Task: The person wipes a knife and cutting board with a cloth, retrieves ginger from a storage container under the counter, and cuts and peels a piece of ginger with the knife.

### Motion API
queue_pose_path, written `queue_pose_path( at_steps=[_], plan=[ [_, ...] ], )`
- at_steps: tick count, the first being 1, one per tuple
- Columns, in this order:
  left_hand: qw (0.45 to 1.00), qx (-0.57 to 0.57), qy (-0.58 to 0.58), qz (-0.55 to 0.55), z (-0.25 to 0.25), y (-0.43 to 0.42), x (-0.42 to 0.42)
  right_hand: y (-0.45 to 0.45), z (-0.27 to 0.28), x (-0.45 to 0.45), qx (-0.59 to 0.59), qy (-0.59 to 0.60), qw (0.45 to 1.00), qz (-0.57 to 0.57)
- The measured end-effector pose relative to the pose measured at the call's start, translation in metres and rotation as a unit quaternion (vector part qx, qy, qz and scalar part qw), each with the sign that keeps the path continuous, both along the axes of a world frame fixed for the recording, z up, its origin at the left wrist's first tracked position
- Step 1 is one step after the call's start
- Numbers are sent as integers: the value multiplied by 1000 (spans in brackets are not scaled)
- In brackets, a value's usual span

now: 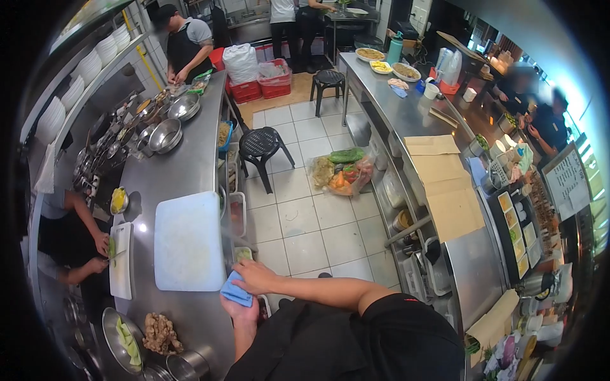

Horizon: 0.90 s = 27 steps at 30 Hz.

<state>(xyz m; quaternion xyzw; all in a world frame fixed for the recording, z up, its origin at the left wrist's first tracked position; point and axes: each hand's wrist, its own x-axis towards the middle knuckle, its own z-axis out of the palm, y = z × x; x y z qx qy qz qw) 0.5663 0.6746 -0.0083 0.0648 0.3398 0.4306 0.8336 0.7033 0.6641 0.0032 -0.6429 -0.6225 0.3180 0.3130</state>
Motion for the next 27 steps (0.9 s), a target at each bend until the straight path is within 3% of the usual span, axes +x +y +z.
queue_pose_path(
  at_steps=[9,13,15,18,21,24,25,27],
  plan=[
    [985,75,151,41,1,23,-80,19,3,-100,61,-41,995,72],
    [952,156,265,-4,-11,47,-106,29,-2,-112,85,-54,992,78],
    [897,252,363,-13,-14,60,-119,31,2,-113,60,-49,993,90],
    [664,369,648,55,-7,92,-150,25,0,-121,12,-73,993,92],
    [599,341,724,20,-9,119,-175,17,-19,-129,-68,-87,989,97],
    [432,330,821,-177,-72,127,-189,20,-27,-126,-138,-113,973,143],
    [431,289,825,-224,-46,117,-174,22,-27,-123,-157,-124,966,164],
    [401,280,853,-182,-56,115,-163,29,-28,-114,-163,-124,954,218]
  ],
)
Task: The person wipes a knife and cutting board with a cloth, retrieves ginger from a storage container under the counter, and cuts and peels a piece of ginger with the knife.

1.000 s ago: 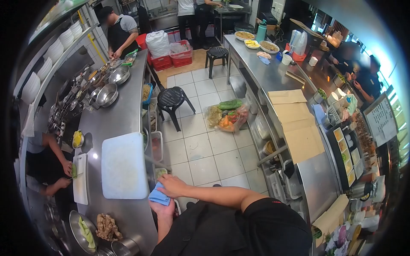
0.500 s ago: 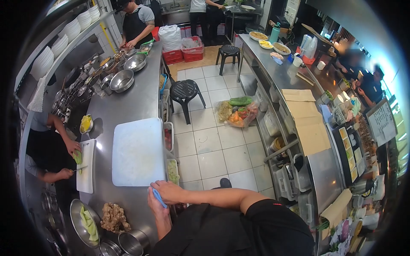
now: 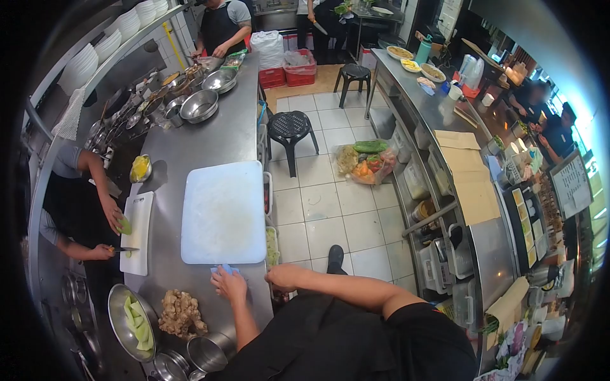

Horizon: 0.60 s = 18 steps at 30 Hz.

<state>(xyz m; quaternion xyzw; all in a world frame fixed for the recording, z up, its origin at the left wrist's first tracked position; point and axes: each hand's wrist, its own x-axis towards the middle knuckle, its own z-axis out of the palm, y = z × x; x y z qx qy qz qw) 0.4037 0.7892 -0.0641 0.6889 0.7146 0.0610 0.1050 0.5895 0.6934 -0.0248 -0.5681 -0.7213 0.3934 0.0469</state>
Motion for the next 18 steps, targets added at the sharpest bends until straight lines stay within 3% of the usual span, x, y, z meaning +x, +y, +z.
queue_pose_path(
  at_steps=[1,2,4,6,8,11,13,16,18],
  plan=[
    [1000,22,13,14,-4,0,3,3,2,5,-8,3,1000,27],
    [1000,24,3,20,-7,-1,1,-1,5,8,-37,108,993,-4],
    [999,30,-18,37,1,2,4,-9,71,8,-95,310,944,-62],
    [998,34,-28,40,1,5,1,-17,118,2,5,558,828,56],
    [998,41,-34,45,-2,4,0,-20,178,0,26,664,717,211],
    [996,63,-34,50,-9,7,1,-36,218,6,7,684,685,251],
    [995,78,-26,47,-15,5,1,-42,237,9,56,731,644,217],
    [995,84,-36,45,-12,0,2,-48,271,-1,182,818,520,163],
    [995,89,-35,42,-12,3,3,-48,301,-5,242,838,469,136]
  ],
)
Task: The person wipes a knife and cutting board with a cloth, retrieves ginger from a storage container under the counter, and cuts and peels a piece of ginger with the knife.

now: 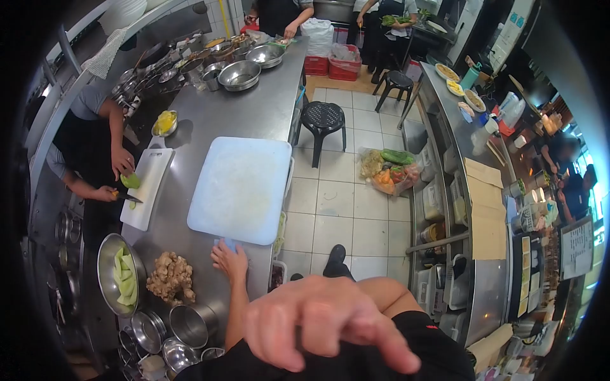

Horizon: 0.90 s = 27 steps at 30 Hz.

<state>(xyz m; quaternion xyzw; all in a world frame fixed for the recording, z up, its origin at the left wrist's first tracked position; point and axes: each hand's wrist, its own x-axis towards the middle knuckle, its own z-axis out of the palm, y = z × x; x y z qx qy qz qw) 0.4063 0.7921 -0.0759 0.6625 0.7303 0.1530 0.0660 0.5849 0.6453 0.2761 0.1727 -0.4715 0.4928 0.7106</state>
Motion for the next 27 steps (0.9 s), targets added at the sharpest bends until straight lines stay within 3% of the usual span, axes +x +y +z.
queue_pose_path(
  at_steps=[6,10,18,22,25,27],
  plan=[
    [1000,11,10,-13,-4,-6,-3,-15,47,23,34,-8,999,30],
    [1000,10,11,-11,-2,-8,-1,-23,46,-2,27,99,994,-50],
    [1000,22,20,-10,-7,-6,-2,-9,48,-9,97,96,986,-94],
    [1000,-13,10,-13,0,-4,-4,-5,43,-12,97,74,987,-104],
    [999,-21,-34,-26,-3,1,-10,6,46,17,47,-54,997,-8],
    [996,-20,-73,-45,-15,9,-18,14,41,21,23,-74,996,38]
  ],
)
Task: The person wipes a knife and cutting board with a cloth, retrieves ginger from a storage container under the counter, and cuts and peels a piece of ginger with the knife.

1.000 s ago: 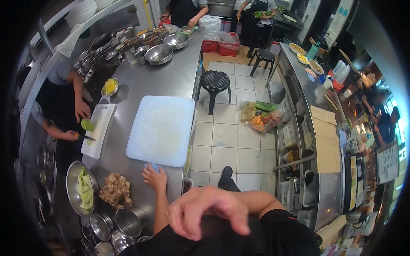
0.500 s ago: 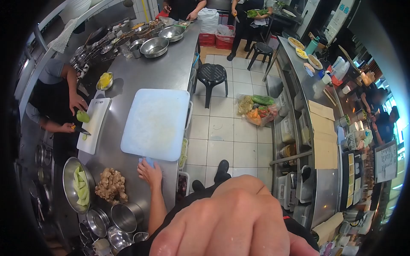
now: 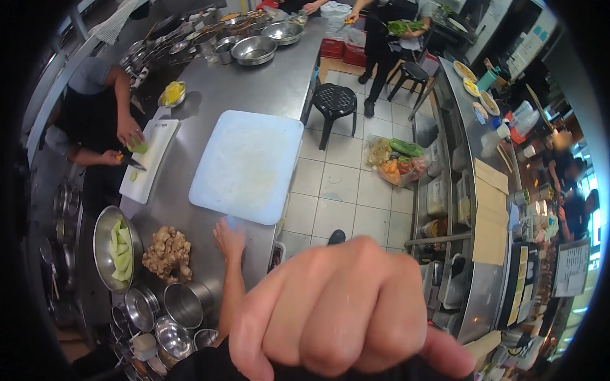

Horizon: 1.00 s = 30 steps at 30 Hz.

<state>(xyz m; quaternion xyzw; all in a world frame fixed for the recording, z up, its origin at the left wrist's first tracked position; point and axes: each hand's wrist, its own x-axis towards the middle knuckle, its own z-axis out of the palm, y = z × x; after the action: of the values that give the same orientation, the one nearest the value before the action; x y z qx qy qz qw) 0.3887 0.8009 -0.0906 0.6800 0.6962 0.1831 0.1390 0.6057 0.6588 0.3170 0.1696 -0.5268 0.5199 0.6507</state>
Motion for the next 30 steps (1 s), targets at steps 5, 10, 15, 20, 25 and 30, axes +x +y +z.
queue_pose_path(
  at_steps=[5,10,15,20,25,30],
  plan=[
    [1000,6,-11,2,1,-5,1,5,-4,-24,27,72,997,-19],
    [1000,12,2,10,8,-7,6,12,-4,-24,59,33,998,-20],
    [1000,10,-3,17,6,-7,6,16,11,-42,-12,8,1000,-2],
    [1000,13,-7,19,7,-9,6,22,3,-82,-5,111,992,-65],
    [999,16,1,30,9,-9,10,54,5,-64,33,10,999,19],
    [999,21,-8,37,2,-7,10,140,-47,-32,58,-46,986,-151]
  ],
)
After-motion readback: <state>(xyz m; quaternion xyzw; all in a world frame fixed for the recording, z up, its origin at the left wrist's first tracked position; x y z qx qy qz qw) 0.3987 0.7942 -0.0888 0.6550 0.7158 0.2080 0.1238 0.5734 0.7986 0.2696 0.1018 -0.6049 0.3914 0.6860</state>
